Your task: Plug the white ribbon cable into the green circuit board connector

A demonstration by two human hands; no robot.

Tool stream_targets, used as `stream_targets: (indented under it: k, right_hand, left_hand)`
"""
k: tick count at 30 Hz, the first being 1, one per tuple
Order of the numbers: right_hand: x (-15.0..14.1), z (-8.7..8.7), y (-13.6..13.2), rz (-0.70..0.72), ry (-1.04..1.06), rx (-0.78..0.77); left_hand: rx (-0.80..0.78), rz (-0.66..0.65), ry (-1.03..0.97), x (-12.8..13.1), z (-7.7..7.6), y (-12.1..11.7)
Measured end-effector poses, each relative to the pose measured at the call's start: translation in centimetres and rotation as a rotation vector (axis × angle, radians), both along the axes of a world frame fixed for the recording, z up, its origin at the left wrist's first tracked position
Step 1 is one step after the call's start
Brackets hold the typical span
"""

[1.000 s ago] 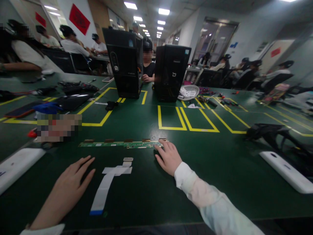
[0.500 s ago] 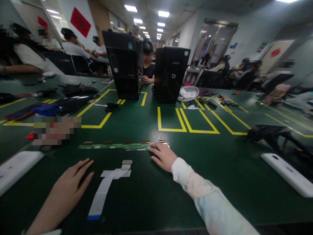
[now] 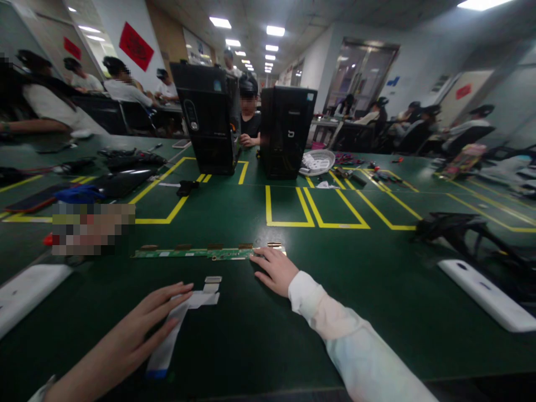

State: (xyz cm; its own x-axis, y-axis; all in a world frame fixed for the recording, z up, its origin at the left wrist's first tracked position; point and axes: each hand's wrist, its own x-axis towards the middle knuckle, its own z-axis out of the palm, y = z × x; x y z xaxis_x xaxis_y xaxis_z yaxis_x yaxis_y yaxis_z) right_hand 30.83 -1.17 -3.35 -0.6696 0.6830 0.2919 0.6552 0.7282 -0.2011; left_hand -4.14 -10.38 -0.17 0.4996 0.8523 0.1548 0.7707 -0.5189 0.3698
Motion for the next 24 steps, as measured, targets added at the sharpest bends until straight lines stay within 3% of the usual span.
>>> stream_targets:
  k: [5, 10, 14, 20, 24]
  right_hand:
    - [0.0, -0.2, 0.0, -0.006, 0.004, 0.005]
    - [0.1, -0.2, -0.1, -0.022, -0.003, -0.001]
    - [0.1, -0.2, -0.1, -0.035, -0.006, -0.004]
    - [0.1, -0.1, -0.3, -0.029, 0.008, -0.015]
    - [0.1, 0.0, -0.3, -0.028, 0.011, -0.025]
  left_hand:
    - [-0.054, -0.209, 0.106, 2.2, 2.2, 1.6]
    - [-0.108, -0.284, 0.108, 3.5, 2.1, 2.7]
    - [-0.114, -0.308, 0.133, 5.5, 1.7, 3.5]
    - [-0.009, -0.218, 0.167, 9.3, 2.3, 5.1]
    - [0.014, -0.216, 0.164, 10.2, 1.8, 5.2]
